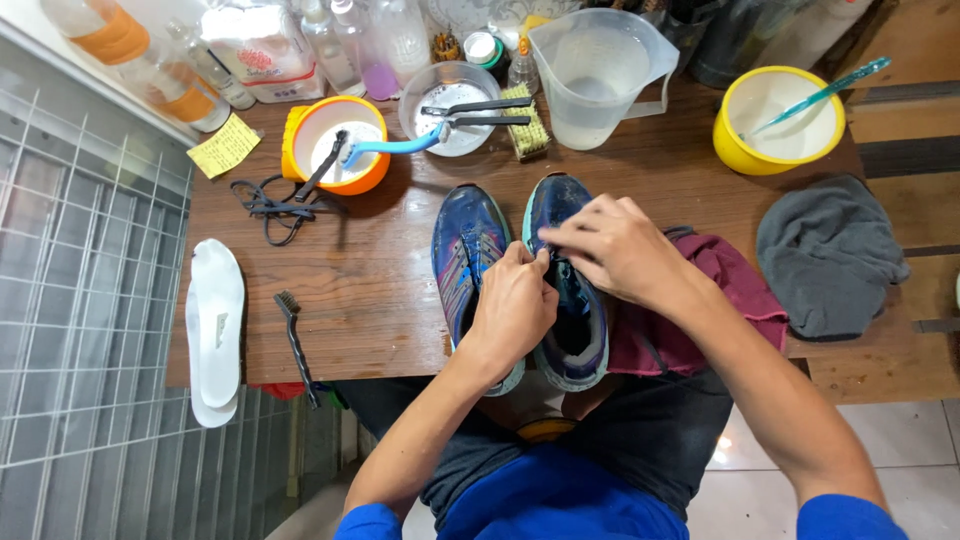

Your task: Unlacing a pair of sneakers and removing the insoles to prepare them for cleaning.

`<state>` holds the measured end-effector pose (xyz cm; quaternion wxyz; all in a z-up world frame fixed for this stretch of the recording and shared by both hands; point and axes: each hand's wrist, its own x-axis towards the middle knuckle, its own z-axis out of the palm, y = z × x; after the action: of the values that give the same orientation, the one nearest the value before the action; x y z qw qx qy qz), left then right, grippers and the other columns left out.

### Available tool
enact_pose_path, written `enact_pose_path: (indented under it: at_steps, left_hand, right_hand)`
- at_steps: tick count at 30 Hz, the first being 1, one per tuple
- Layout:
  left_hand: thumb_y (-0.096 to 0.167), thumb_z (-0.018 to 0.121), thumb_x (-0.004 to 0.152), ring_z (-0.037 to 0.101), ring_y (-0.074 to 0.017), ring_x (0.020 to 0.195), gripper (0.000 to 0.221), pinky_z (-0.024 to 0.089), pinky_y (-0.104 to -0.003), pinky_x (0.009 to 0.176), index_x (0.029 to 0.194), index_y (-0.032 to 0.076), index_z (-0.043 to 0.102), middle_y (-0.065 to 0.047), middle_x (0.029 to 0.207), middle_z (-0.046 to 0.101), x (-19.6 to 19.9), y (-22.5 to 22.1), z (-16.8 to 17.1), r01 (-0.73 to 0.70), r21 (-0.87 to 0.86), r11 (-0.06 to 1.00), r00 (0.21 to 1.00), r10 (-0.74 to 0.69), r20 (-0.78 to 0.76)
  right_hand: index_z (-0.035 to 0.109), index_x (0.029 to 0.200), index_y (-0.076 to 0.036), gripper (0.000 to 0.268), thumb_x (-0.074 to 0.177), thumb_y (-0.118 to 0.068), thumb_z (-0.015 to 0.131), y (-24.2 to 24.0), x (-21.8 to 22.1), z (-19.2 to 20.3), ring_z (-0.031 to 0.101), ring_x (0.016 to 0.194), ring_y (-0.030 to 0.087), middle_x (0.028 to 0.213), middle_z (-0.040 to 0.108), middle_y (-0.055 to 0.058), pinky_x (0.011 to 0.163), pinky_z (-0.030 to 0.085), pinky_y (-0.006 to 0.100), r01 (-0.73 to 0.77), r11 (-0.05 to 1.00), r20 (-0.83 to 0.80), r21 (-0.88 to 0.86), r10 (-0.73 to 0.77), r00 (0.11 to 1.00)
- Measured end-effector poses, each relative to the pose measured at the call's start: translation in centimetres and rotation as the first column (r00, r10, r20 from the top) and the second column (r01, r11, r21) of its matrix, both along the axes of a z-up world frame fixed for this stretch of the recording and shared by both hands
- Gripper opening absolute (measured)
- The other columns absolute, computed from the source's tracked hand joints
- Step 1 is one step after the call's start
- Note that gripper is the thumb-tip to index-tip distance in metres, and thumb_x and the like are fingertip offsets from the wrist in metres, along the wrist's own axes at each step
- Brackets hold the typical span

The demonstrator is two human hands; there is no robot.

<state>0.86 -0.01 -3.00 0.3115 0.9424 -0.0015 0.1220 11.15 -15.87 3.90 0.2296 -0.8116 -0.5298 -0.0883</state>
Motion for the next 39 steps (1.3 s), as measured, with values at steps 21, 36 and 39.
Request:
enact_pose_path:
  at_steps: [21, 36, 39]
  left_hand:
    - [-0.003, 0.061, 0.076, 0.068, -0.0433, 0.067, 0.048, 0.061, -0.049, 0.059, 0.122, -0.006, 0.072, -0.014, 0.085, 0.056, -0.8, 0.4, 2.2, -0.029, -0.012, 1.000, 1.000, 0.029, 0.006]
    - [-0.005, 0.058, 0.085, 0.057, -0.0346, 0.069, 0.051, 0.047, -0.047, 0.052, 0.135, -0.005, 0.065, -0.011, 0.086, 0.049, -0.9, 0.3, 0.3, -0.052, 0.013, 0.999, 0.997, 0.053, -0.057]
    - [-0.004, 0.060, 0.083, 0.061, -0.0355, 0.075, 0.050, 0.050, -0.049, 0.057, 0.133, -0.004, 0.067, -0.014, 0.090, 0.053, -0.8, 0.1, 1.0, -0.049, 0.020, 0.999, 0.996, 0.050, -0.068]
  right_hand:
    - [0.065, 0.097, -0.019, 0.009, 0.101, -0.014, 0.058, -0.1, 5.7, -2.2, 0.054, 0.085, 0.019, 0.084, 0.055, 0.000, 0.077, 0.048, 0.030, 0.173, 0.984, 0.647, 0.046, -0.162, 0.745]
    - [0.079, 0.116, 0.000, 0.016, 0.111, 0.000, 0.064, -2.3, 8.1, 2.9, 0.066, 0.096, 0.033, 0.108, 0.075, 0.016, 0.086, 0.051, 0.045, 0.089, 0.972, 0.524, 0.218, -0.193, 0.829]
    - [0.081, 0.129, -0.014, 0.031, 0.100, -0.008, 0.069, -2.4, 7.2, 3.4, 0.066, 0.108, 0.022, 0.118, 0.081, 0.003, 0.100, 0.053, 0.033, 0.295, 0.955, 0.499, 0.018, -0.264, 0.825]
